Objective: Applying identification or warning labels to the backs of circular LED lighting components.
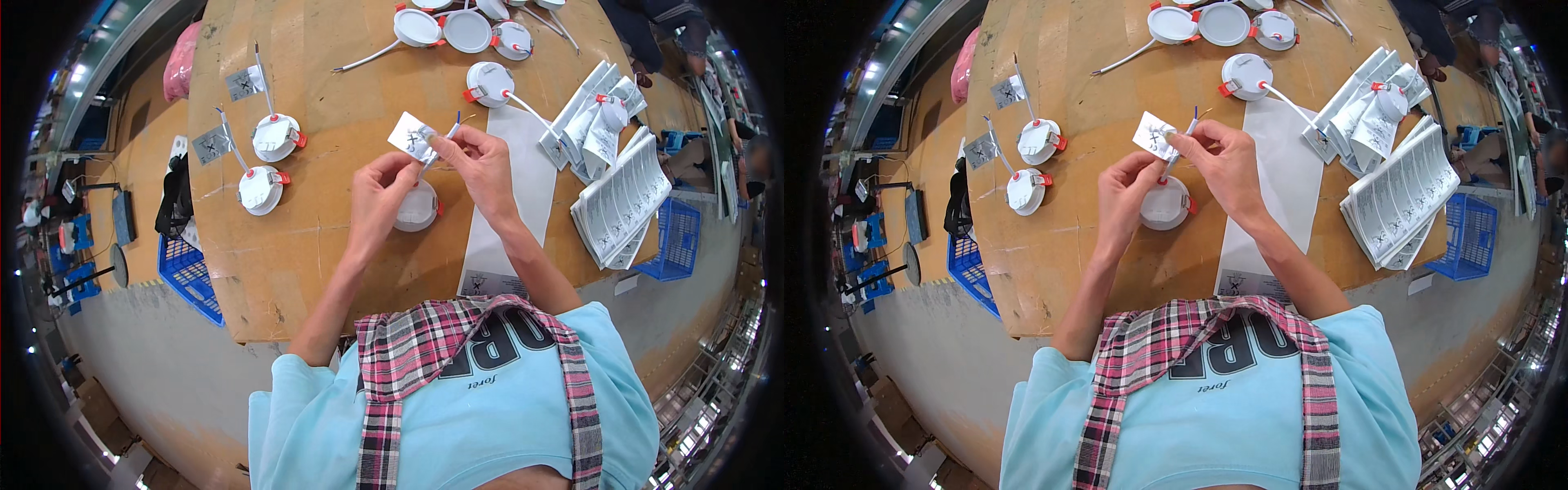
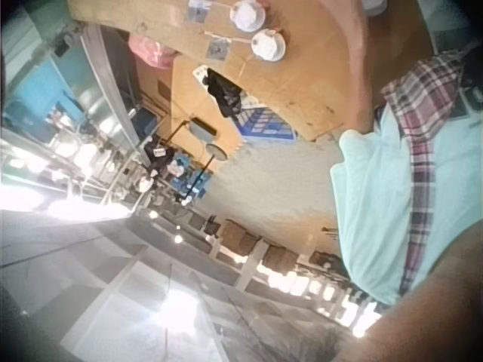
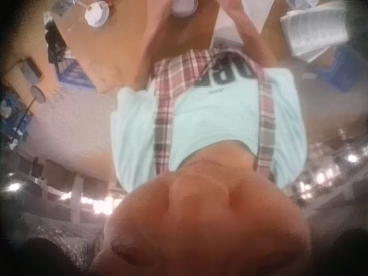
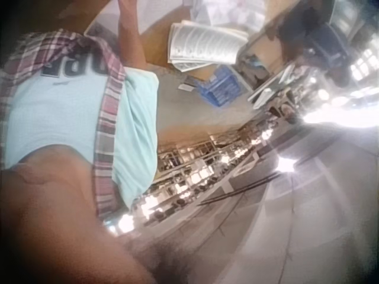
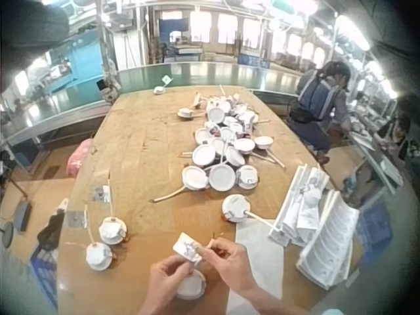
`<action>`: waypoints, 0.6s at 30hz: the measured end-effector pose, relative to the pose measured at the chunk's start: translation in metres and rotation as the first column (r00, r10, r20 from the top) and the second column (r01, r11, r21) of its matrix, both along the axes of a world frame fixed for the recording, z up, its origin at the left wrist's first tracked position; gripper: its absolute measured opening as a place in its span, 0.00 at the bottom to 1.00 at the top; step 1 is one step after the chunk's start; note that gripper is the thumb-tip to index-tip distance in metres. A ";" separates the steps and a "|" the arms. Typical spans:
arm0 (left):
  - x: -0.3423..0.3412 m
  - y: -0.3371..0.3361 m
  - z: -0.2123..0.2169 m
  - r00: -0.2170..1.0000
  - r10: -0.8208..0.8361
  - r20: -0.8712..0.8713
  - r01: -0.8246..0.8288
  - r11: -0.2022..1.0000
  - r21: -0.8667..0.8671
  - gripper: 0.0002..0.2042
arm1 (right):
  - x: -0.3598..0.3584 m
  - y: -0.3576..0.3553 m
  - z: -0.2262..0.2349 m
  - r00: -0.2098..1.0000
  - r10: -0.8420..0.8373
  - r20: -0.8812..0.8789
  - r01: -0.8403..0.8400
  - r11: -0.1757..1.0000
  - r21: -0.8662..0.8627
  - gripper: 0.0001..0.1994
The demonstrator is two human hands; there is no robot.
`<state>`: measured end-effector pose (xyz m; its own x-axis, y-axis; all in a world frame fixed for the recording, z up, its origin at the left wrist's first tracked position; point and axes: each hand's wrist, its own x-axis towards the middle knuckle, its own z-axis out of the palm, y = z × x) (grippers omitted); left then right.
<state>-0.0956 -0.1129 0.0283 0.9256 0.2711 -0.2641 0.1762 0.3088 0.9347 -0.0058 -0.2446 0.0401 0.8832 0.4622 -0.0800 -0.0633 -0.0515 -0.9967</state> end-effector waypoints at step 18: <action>-0.017 0.054 0.005 0.987 0.142 0.073 -0.130 0.455 0.881 0.28 | 0.025 -0.036 0.002 0.984 0.116 -0.134 -0.113 0.993 0.025 0.17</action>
<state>-0.1127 -0.0585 0.0335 0.8540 0.4872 0.1825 0.2199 -0.6560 0.7220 0.0193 -0.2810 0.0424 0.8059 0.5620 -0.1861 -0.1920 -0.0492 -0.9802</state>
